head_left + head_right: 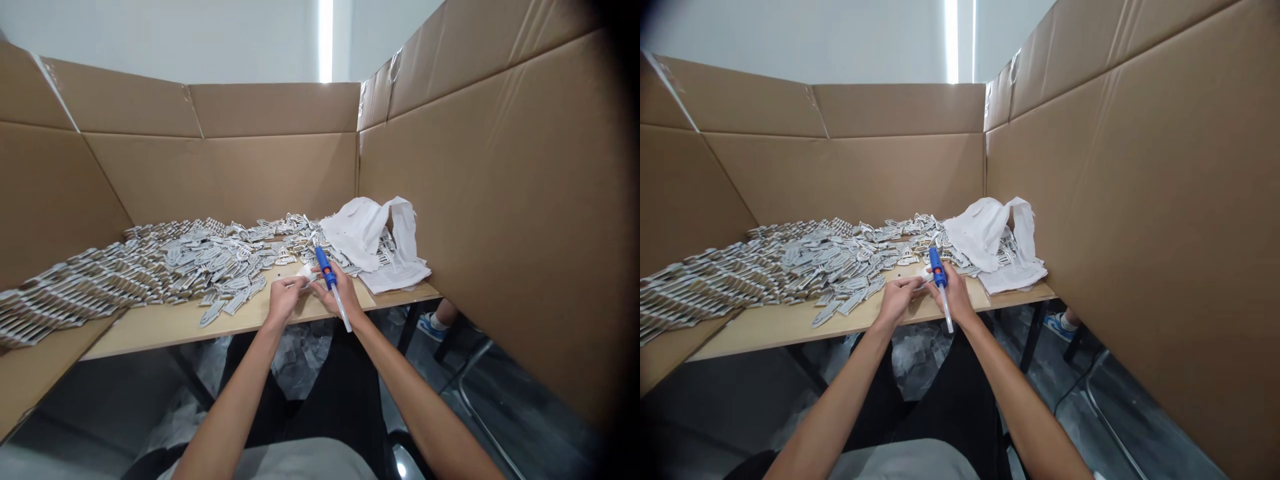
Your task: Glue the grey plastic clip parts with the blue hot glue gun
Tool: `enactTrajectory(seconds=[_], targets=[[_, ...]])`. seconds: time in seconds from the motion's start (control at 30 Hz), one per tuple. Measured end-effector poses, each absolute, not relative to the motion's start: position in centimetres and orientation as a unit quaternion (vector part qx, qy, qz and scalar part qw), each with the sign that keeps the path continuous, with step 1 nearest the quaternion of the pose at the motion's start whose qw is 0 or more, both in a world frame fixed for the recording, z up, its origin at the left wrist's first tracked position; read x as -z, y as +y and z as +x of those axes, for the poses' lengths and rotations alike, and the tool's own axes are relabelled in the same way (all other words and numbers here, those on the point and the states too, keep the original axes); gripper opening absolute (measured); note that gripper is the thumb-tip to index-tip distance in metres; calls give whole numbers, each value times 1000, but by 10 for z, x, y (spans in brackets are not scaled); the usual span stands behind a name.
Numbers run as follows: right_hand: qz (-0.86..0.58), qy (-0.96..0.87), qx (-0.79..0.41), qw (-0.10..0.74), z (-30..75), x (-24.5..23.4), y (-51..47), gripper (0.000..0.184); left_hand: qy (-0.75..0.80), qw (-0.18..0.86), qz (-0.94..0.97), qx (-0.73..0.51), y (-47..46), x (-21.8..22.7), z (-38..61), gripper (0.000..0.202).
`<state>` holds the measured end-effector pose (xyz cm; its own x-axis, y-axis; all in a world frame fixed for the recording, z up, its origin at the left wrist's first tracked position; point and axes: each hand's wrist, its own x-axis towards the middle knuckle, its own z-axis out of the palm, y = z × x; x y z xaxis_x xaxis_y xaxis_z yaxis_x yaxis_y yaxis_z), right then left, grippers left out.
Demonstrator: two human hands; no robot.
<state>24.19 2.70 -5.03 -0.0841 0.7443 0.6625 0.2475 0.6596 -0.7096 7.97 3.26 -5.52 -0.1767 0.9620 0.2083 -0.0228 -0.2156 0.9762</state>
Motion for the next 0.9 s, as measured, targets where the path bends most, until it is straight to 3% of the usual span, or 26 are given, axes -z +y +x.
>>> enactTrajectory(seconds=[0.2,0.4,0.6,0.9], targets=[[-358,-752,-189,521,241,52,30,20,429,429,523,-599,35,60,78,22],[-374,-665,-221,607,240,61,39,16,408,384,590,-581,32,60,77,15],[-413,-630,-227,617,243,63,46,23,389,446,510,-624,33,59,76,54],[-431,-634,-179,617,241,63,44,21,405,452,498,-619,31,56,82,40]])
